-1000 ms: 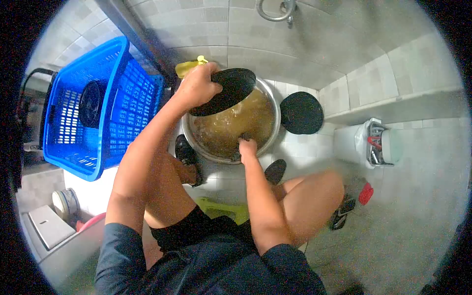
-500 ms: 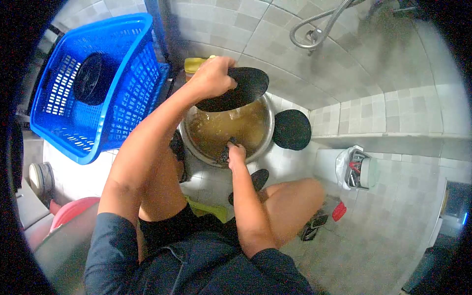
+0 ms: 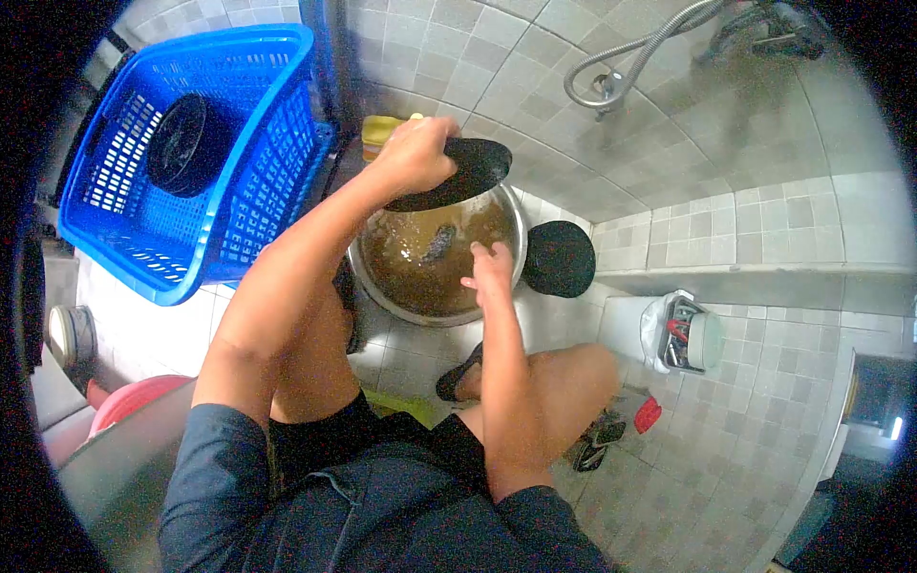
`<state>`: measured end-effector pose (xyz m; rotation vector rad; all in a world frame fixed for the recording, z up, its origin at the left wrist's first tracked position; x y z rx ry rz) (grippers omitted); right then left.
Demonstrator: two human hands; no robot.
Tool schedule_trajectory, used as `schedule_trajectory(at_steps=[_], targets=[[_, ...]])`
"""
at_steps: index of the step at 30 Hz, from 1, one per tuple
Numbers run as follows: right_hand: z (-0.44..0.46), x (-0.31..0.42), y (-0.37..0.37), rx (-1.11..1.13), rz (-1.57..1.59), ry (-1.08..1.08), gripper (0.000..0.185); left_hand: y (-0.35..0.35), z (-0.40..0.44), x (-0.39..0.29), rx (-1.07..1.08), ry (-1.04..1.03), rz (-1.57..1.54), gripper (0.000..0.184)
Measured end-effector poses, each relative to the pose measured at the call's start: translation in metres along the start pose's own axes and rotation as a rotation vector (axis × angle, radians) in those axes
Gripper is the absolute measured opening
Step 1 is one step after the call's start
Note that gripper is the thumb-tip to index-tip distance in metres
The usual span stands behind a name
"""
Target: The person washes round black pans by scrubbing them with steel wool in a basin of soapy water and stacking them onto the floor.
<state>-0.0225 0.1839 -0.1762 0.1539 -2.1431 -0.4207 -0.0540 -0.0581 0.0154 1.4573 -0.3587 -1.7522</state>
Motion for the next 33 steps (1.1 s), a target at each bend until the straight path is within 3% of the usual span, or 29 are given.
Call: schedule_trajectory(at_steps=[5,9,11,15,19,22,23,25,28,31,33], targets=[[-0.016,0.08,0.028,0.105,-0.082,0.25,0.076,-0.007,-0.001,0.0,0.047,-0.01,-0.01,0.031],[-0.049,0.133,0.062,0.136,-0.336,0.502,0.071,-0.006,-0.004,-0.004,0.088,-0.004,-0.049,0.034],[-0.02,0.124,0.084,0.084,-0.461,0.768,0.071,-0.004,-0.005,-0.008,0.165,-0.012,-0.155,0.032],[-0.021,0.139,0.107,0.048,-0.404,0.916,0.072,-0.013,-0.005,-0.01,0.252,-0.02,-0.265,0.029],[-0.029,0.16,0.111,0.126,-0.26,0.916,0.072,-0.026,-0.006,-0.016,0.347,-0.047,-0.357,0.028],[-0.032,0.155,0.104,0.454,-0.163,0.78,0.068,-0.039,-0.01,-0.018,0.476,0.002,-0.452,0.025],[-0.032,0.152,0.102,0.497,-0.154,0.802,0.057,-0.044,-0.011,-0.018,0.518,0.013,-0.508,0.023],[-0.034,0.149,0.101,0.56,-0.228,0.632,0.042,-0.049,-0.011,-0.017,0.565,0.027,-0.561,0.021],[-0.035,0.146,0.098,0.525,-0.114,0.632,0.029,-0.053,-0.01,-0.015,0.61,0.002,-0.546,0.021],[-0.04,0.147,0.095,0.498,-0.084,0.627,0.025,-0.051,-0.006,-0.013,0.551,0.058,-0.538,0.025],[-0.042,0.144,0.093,0.484,-0.095,0.631,0.023,-0.046,-0.003,-0.012,0.481,-0.014,-0.457,0.032]])
Point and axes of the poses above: each hand's wrist, its own z-axis towards the middle knuckle, its own y-axis out of the back of the hand, x = y × z, the point moved 4 cm from there along z, towards the middle knuckle, and after that the axes turned 13 degrees about -x, right-handed, at the moved point
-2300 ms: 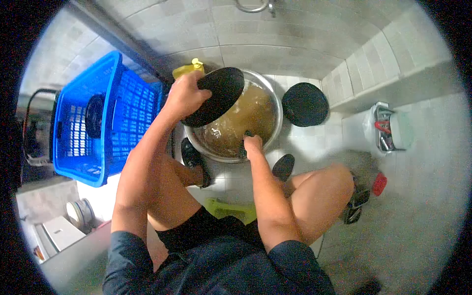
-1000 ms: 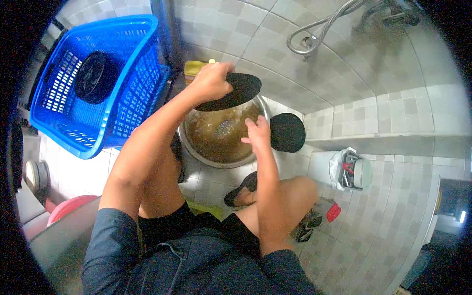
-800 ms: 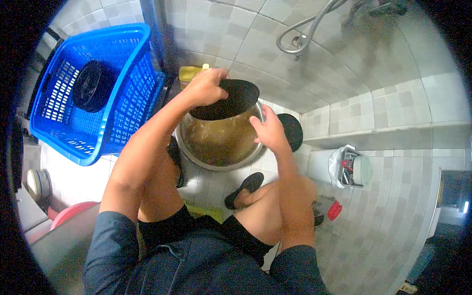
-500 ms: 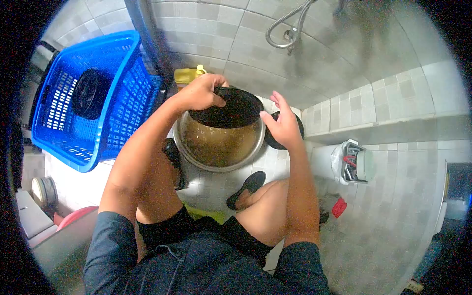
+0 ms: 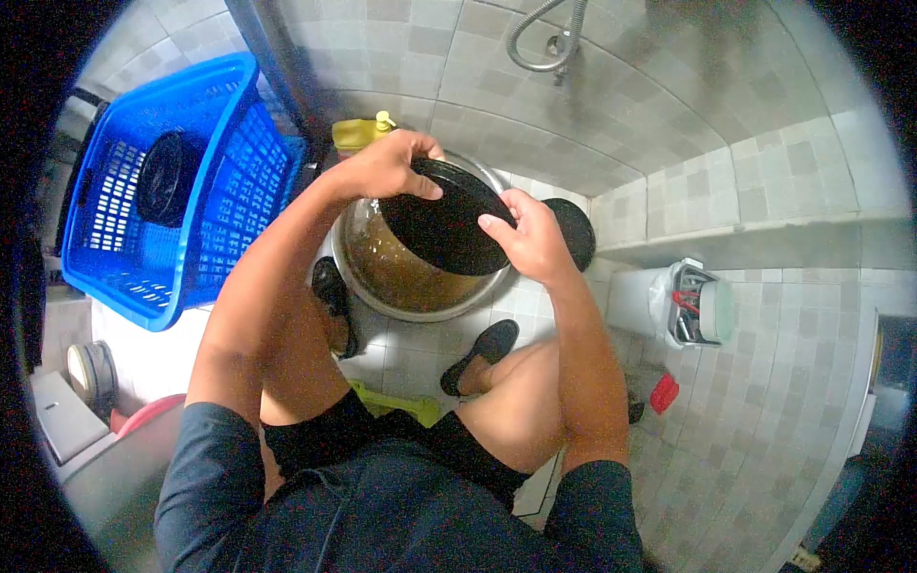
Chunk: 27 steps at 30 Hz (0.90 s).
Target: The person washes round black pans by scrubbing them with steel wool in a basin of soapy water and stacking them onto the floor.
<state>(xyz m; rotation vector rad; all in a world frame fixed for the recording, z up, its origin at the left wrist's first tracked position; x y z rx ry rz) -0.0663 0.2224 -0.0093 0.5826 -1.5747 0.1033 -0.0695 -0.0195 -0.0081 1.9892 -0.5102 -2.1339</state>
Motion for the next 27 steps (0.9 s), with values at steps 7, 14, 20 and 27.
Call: schedule_trajectory(at_steps=[7,14,20,27], targets=[[-0.011,-0.004,-0.006,-0.083,0.103,-0.025,0.02,-0.001,-0.004,0.005,-0.125,-0.171,0.135,0.048],[-0.019,-0.005,-0.006,-0.196,0.181,-0.136,0.016,-0.023,-0.022,0.003,-0.24,-0.386,0.429,0.129],[-0.02,-0.007,-0.005,-0.21,0.191,-0.141,0.015,-0.059,-0.038,-0.013,-0.249,-0.375,0.604,0.144],[-0.031,-0.005,0.001,-0.181,0.132,-0.148,0.015,-0.017,-0.004,0.013,-0.637,-0.432,0.618,0.033]])
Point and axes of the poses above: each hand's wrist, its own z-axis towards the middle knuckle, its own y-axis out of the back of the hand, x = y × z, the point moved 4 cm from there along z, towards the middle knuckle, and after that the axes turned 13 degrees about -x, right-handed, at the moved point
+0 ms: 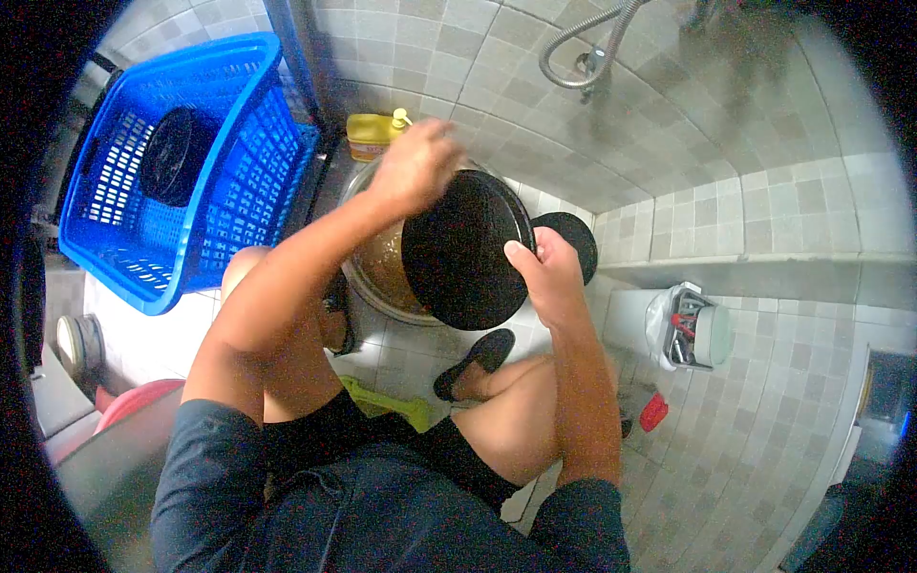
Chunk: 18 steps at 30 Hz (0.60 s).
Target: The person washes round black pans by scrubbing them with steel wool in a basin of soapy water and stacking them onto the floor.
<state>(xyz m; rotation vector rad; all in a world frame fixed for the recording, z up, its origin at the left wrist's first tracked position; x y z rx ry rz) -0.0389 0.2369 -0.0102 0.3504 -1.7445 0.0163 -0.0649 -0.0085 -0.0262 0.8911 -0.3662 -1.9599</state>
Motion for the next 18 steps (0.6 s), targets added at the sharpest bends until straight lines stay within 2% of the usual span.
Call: schedule_trajectory(at_steps=[1,2,3,6,8,13,15,17,18], targets=[[-0.003,0.0,0.0,0.014,0.03,-0.007,0.015,0.002,0.005,0.014,-0.038,0.087,0.078,0.022],[-0.005,0.001,0.002,0.026,0.06,-0.015,0.015,0.0,0.009,0.029,0.034,0.166,0.068,0.019],[-0.006,0.0,0.005,0.023,0.058,-0.015,0.015,0.01,0.013,0.029,0.061,0.256,0.055,0.02],[-0.009,-0.006,0.014,0.018,0.051,-0.035,0.015,0.025,0.019,0.029,0.034,0.277,0.08,0.025],[-0.011,-0.007,0.02,-0.014,0.068,-0.02,0.015,0.031,0.018,0.028,0.152,0.401,0.163,0.032],[-0.005,-0.015,0.046,-0.029,0.003,-0.035,0.014,0.025,0.009,0.042,0.327,0.433,0.192,0.033],[0.005,-0.033,0.066,-0.089,-0.196,0.026,0.015,0.016,-0.001,0.051,0.253,0.282,0.154,0.031],[0.012,-0.044,0.079,-0.16,-0.256,0.038,0.019,0.022,-0.002,0.038,0.223,0.237,0.161,0.03],[0.015,-0.045,0.087,-0.234,-0.497,0.127,0.022,0.028,0.003,0.031,0.365,0.272,0.201,0.031]])
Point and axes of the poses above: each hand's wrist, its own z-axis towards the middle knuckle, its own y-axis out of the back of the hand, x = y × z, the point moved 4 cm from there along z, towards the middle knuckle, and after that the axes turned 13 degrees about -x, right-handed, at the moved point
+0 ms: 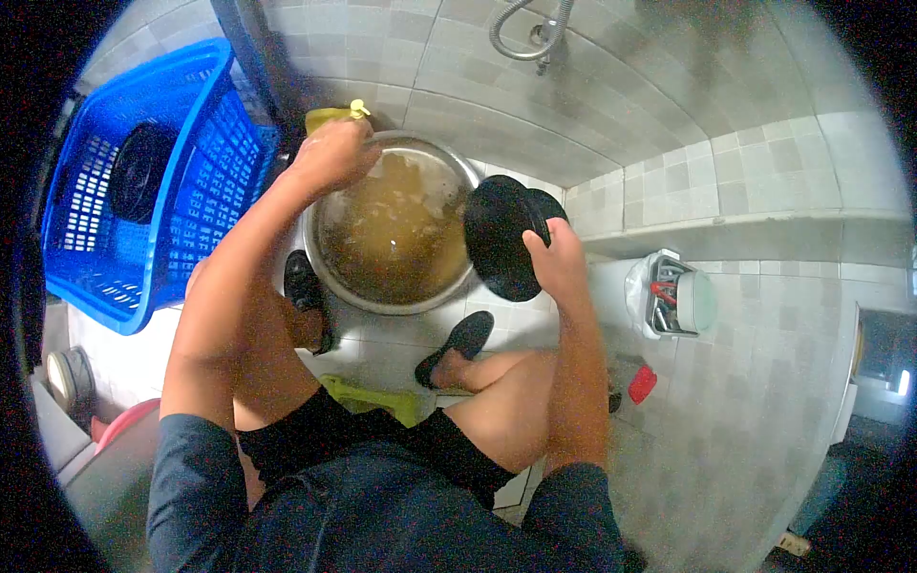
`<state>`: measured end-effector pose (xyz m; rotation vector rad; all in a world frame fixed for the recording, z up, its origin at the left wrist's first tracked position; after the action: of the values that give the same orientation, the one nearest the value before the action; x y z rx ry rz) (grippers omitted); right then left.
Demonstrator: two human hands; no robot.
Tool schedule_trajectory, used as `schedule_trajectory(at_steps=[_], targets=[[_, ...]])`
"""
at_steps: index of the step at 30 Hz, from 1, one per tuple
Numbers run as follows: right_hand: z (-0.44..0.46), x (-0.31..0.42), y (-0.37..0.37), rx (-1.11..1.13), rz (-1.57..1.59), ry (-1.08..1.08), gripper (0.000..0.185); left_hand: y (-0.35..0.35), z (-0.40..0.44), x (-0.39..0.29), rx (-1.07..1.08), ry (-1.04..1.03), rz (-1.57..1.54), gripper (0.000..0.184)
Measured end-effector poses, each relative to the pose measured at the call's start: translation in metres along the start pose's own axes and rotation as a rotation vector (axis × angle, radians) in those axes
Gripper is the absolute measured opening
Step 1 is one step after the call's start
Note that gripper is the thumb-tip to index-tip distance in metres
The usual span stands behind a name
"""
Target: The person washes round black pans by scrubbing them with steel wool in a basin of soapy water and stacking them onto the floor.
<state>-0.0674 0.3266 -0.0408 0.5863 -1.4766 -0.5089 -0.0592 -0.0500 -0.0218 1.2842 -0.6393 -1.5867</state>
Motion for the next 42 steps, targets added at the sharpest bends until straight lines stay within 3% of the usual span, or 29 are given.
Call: schedule_trajectory(at_steps=[1,4,12,19,20,25,33,42], targets=[[0.004,-0.004,0.005,-0.082,-0.235,0.096,0.024,0.002,0.0,-0.004,0.137,0.028,0.055,0.031],[0.02,-0.023,0.01,-0.147,-0.519,0.156,0.03,0.001,0.001,-0.006,0.209,0.034,0.045,0.035],[0.05,-0.099,0.002,-0.135,-0.853,0.057,0.023,-0.01,0.004,-0.001,0.136,-0.003,0.052,0.039],[0.052,-0.138,-0.034,-0.14,-0.822,0.203,0.012,-0.001,0.006,-0.012,0.181,0.009,0.084,0.039],[0.055,-0.146,-0.04,-0.128,-0.818,0.183,0.018,0.0,0.006,-0.014,0.185,-0.004,0.085,0.039],[0.052,-0.191,-0.081,-0.101,-0.959,0.341,0.006,-0.01,0.003,-0.016,0.24,0.001,0.084,0.034],[0.045,-0.238,-0.121,-0.032,-1.029,0.242,0.012,-0.011,-0.008,-0.019,0.215,-0.076,0.063,0.036],[0.052,-0.254,-0.138,-0.01,-1.049,0.166,0.016,-0.026,-0.018,-0.011,0.337,-0.046,0.097,0.037]])
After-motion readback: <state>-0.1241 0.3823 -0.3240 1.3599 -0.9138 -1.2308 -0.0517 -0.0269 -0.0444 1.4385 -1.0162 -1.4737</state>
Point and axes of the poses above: each hand's wrist, its own z-axis towards the middle knuckle, its own y-axis out of the back of the hand, x = y × z, the point moved 4 cm from there along z, towards the middle knuckle, and after that the axes turned 13 degrees about -x, right-handed, at the moved point
